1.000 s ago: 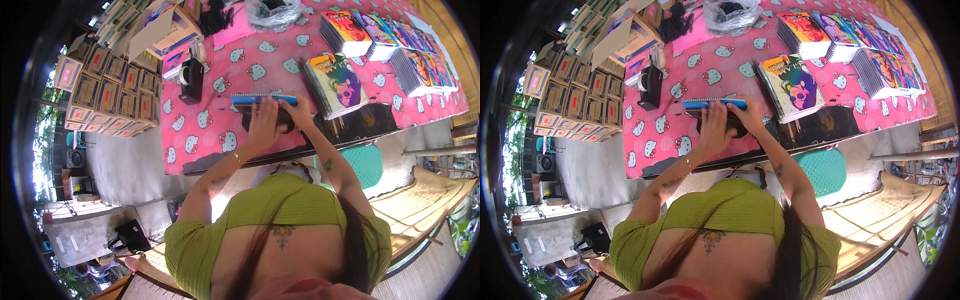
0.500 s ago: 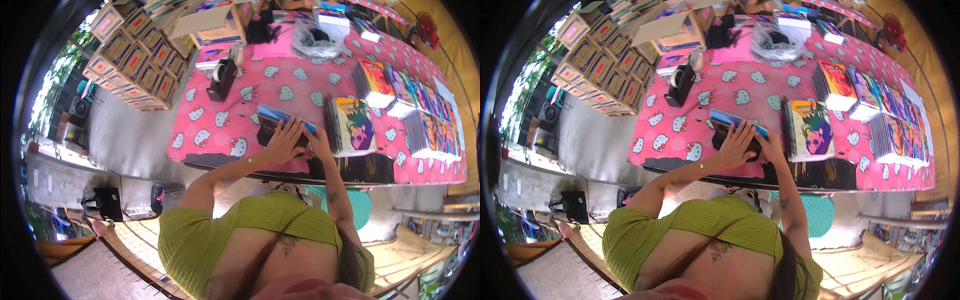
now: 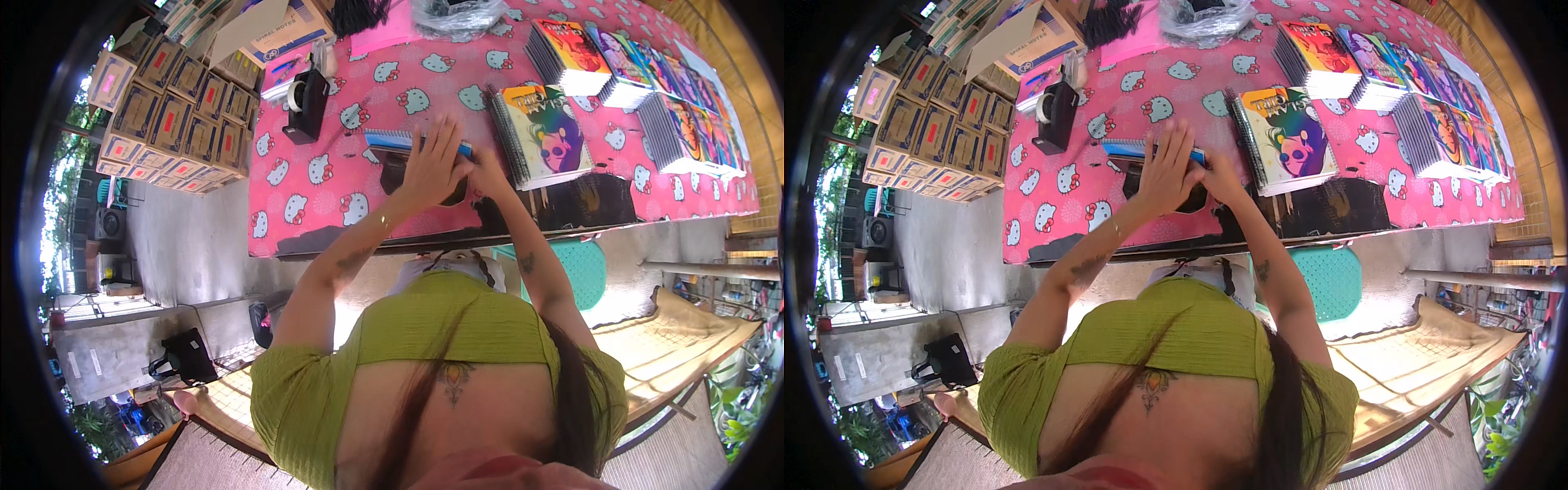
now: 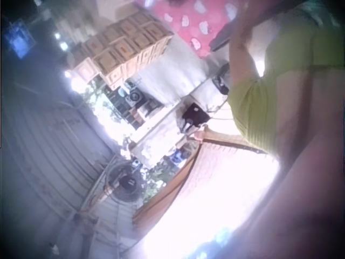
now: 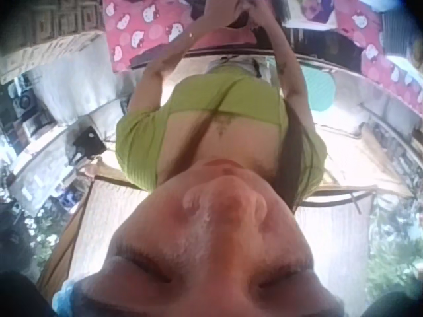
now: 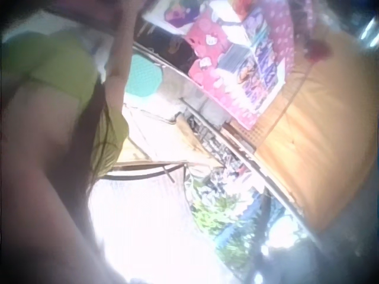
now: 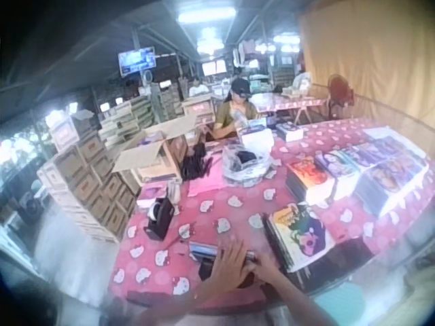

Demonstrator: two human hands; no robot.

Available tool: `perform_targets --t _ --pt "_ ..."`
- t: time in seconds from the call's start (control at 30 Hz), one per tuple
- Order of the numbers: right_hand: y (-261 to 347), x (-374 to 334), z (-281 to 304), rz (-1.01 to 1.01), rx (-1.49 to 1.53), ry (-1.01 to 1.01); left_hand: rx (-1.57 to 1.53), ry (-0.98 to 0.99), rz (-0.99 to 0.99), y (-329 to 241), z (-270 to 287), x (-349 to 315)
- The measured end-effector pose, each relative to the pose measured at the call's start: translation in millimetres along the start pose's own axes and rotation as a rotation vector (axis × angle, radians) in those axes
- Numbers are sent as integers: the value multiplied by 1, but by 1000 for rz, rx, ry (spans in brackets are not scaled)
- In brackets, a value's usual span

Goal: The person wraps individual books in plastic sleeves and secures them with adhesive tape, working at a table covered with a pink cloth.

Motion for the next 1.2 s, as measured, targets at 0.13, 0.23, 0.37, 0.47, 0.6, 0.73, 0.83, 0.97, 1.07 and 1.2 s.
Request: perform_targets --t 0.13,0.23,0.37,0.47,0.6,0.73,0.83,0.97,1.07,1.2 --pt "-4 5 2 87 138 -46 -69 -107 14 -8 2 -5" --pt "4 -1 7 140 -132 -80 -101 95 13 19 26 24" --pt "26 -14 30 97 -8 -149 -199 -46 -111 24 28 25" --pt "39 -7 42 53 -115 -50 -228 -91 -109 25 23 27" --pt "54 -4 48 48 -157 35 -230 -94 -90 25 26 24" --pt "41 1 42 197 -301 -74 -213 -17 -43 18 31 23" --pt "50 -3 26 206 -499 -277 -162 33 -38 16 37 23" --pt "72 -39 50 244 -372 -517 -297 140 9 31 88 48" --pt "71 -94 132 134 -667 -678 -209 -413 -259 -9 132 85" --pt "-3 -147 190 -87 -549 -533 -283 -226 -642 -46 61 132"
Point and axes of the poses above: each hand's wrist, its own x-axis towards the middle knuckle, its own z-axis out of the back of the hand, y = z × x, the point moved 2 cm from there along x, towards the middle knuckle, and after that the axes turned 10 degrees about y, right-handed, at the moved point
